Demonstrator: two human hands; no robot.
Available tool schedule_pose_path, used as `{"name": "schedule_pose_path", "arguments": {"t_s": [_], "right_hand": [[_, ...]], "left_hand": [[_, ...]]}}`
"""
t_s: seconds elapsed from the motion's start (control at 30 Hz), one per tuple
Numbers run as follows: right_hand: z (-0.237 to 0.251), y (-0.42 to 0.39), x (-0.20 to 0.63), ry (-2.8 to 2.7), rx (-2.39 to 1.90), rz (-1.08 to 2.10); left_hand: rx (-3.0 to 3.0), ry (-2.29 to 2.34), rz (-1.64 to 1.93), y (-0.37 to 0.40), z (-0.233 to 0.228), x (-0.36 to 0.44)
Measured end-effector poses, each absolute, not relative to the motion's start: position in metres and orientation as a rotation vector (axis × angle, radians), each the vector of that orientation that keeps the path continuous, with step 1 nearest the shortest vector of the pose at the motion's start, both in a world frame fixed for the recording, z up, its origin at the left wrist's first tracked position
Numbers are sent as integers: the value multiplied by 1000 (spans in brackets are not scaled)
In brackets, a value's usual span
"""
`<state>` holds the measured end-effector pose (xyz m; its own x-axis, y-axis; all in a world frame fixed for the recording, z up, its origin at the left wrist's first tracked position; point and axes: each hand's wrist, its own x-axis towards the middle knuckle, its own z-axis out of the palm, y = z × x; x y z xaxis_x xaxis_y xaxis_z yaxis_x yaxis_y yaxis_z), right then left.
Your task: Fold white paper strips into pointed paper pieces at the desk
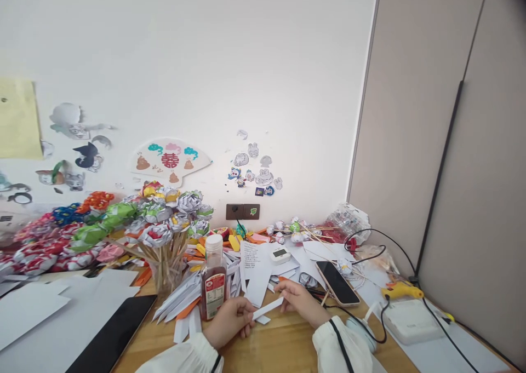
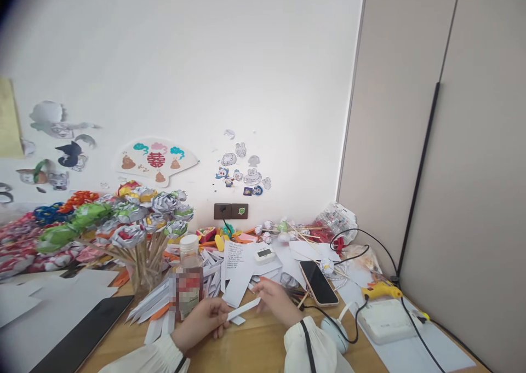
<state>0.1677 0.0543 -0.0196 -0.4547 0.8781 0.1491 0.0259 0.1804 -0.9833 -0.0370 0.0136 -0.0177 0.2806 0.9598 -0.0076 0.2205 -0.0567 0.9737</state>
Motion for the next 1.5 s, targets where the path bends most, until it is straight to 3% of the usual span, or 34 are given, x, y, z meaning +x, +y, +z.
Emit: {"name": "schedule_pose_path", "arguments": {"t_s": [0.7,1.1,1.5], "right_hand": [[-19,47,159,-1844,-1047,1049],[-21,50,137,-1354,-1072,697],[-24,47,54,-1496,-821,872]], "left_hand": [[1430,1048,1086,25,-34,-37],[1232,1119,1233,26,-30,-35],[1310,1124,1198,23,-28,-35]]}}
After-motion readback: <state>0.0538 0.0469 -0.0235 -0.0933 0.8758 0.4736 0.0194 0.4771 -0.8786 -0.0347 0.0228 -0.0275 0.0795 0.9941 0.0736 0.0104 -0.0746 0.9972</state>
